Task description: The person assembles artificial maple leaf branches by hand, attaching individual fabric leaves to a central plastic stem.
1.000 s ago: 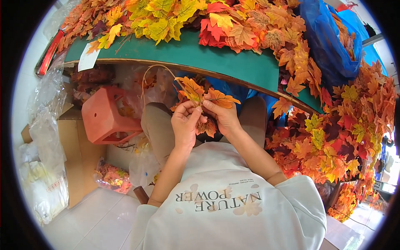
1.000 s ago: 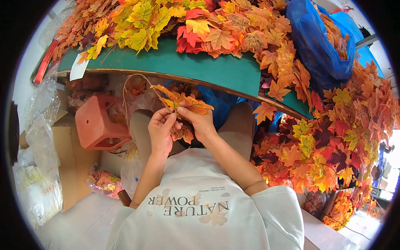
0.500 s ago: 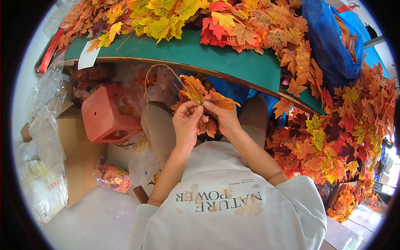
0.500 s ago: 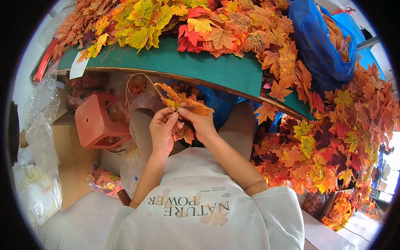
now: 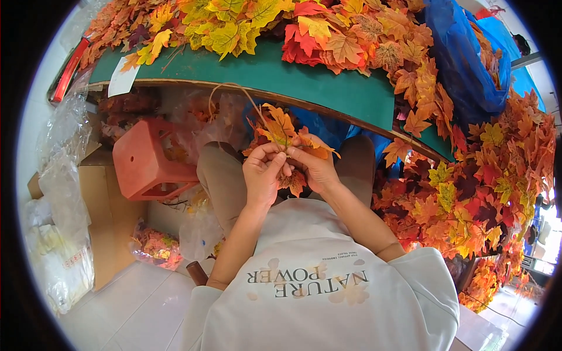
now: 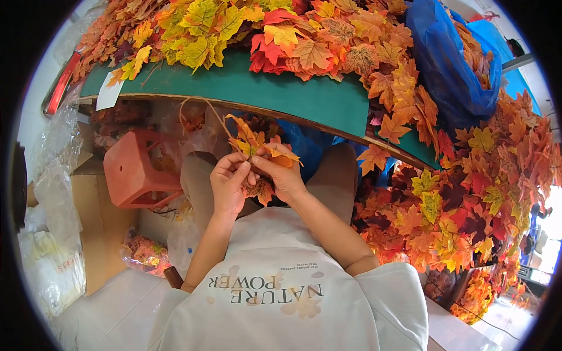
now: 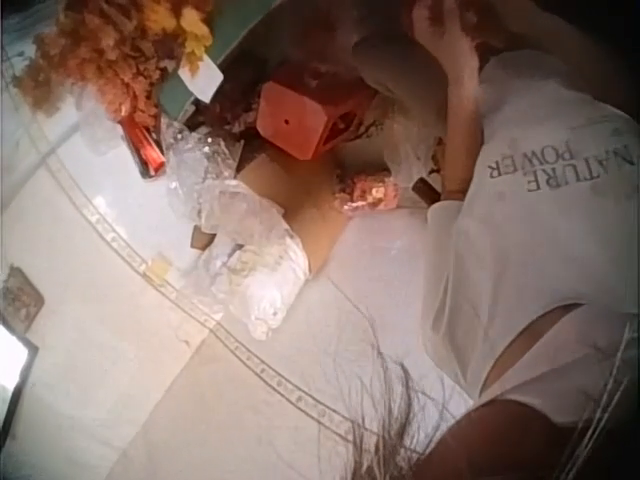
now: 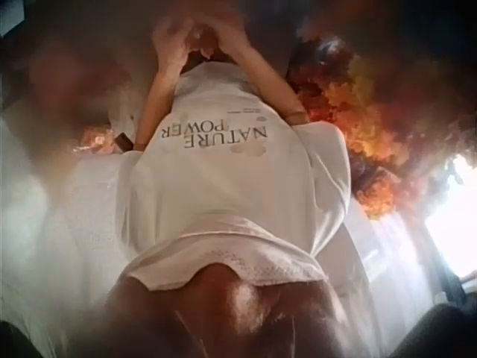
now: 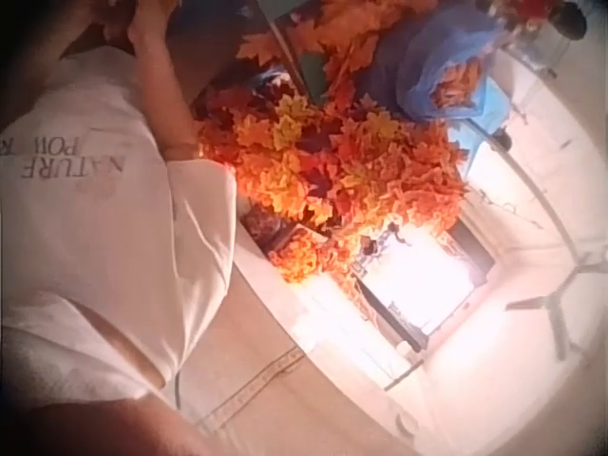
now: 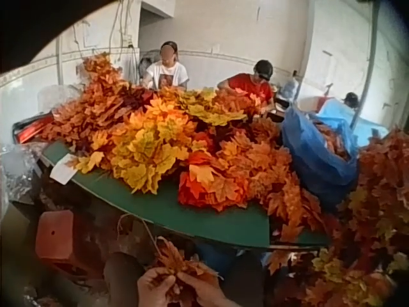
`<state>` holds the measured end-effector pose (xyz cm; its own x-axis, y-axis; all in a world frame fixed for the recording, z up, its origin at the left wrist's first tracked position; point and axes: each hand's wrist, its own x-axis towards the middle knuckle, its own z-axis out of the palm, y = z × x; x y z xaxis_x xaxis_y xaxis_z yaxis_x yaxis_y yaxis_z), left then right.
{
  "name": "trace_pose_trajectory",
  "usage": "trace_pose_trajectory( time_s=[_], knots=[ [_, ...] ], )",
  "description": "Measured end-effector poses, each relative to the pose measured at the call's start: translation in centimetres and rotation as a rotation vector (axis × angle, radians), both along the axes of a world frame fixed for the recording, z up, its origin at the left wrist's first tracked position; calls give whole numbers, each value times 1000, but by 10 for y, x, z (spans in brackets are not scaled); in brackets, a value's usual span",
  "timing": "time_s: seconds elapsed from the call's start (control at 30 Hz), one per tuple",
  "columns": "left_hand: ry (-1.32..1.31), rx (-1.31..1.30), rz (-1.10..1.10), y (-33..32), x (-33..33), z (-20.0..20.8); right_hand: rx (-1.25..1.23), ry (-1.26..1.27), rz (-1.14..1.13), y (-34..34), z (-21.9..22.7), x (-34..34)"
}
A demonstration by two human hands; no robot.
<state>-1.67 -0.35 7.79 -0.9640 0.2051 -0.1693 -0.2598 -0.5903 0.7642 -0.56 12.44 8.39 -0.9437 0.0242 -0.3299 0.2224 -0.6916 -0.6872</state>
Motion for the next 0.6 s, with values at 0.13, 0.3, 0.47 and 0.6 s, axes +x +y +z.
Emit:
trace_pose_trajectory(
  time_s=[0.13,0.3,0.47,0.6],
  knots=[
    [4,-7,5,-1,0,-3,35,7,-18,-1,-3,2],
    [-16,-27,23,-3,-1,-6,114,123,21,-3,-15,3],
    [-37,-93,-9,-1,-3,-3,145,124,-156,-9,-29,5],
    [-69,-87,-23,-3,-3,-3,88,0,-179,-11,-24,7]
  ],
)
